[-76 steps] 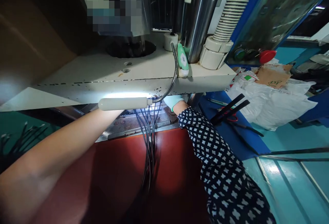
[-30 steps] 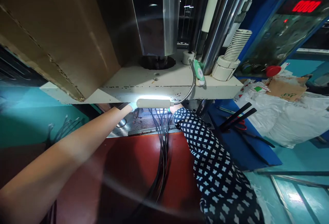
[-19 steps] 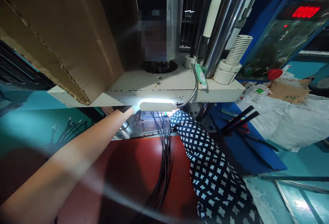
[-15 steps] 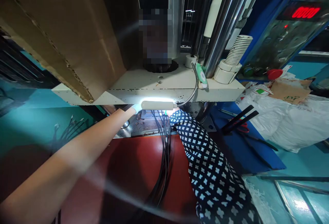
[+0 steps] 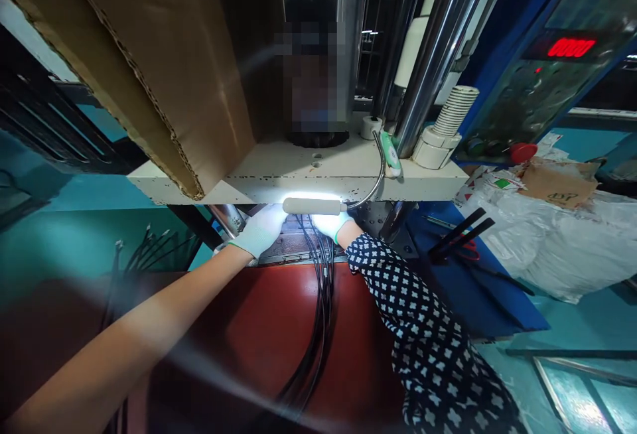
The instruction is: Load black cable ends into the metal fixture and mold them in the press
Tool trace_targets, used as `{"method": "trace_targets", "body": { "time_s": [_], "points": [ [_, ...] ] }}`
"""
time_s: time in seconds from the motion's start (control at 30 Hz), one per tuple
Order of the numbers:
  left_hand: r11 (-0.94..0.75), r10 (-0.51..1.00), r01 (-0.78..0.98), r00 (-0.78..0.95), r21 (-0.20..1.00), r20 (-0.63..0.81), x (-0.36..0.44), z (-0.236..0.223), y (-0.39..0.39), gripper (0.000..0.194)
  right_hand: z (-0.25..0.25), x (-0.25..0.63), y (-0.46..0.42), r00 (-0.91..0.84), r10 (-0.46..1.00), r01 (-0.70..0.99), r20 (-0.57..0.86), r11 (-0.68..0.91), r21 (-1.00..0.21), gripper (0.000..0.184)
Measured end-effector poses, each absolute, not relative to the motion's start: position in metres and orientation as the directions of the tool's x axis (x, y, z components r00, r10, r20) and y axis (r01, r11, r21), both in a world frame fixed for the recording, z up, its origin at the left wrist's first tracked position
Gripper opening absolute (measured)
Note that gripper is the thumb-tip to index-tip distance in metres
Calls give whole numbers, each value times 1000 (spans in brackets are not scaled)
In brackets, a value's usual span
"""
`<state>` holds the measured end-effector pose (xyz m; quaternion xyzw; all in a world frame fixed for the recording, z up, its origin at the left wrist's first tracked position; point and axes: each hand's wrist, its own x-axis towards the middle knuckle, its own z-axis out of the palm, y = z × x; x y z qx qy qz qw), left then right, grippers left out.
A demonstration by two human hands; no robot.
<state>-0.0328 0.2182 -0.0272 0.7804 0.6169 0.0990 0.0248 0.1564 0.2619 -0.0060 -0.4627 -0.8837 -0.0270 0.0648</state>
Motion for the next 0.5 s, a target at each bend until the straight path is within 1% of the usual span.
{"method": "trace_targets", "body": {
  "time_s": [0.2, 0.3, 0.4, 0.5],
  "points": [
    [-230, 970, 957, 211, 177, 122, -25, -26, 229, 47, -8, 156, 268, -548, 833, 837, 74, 546, 48, 30],
    [-242, 966, 954, 219, 178, 140, -25, -26, 232, 49, -2, 171, 260, -527, 845, 849, 84, 521, 87, 32],
    [-295, 950, 940, 269, 172, 159, -25, -29, 232, 53, 2, 184, 251, -512, 853, 857, 101, 499, 132, 31],
    [-322, 940, 934, 295, 157, 174, -25, -34, 230, 55, -1, 188, 247, -507, 855, 858, 108, 489, 156, 34]
  ]
}}
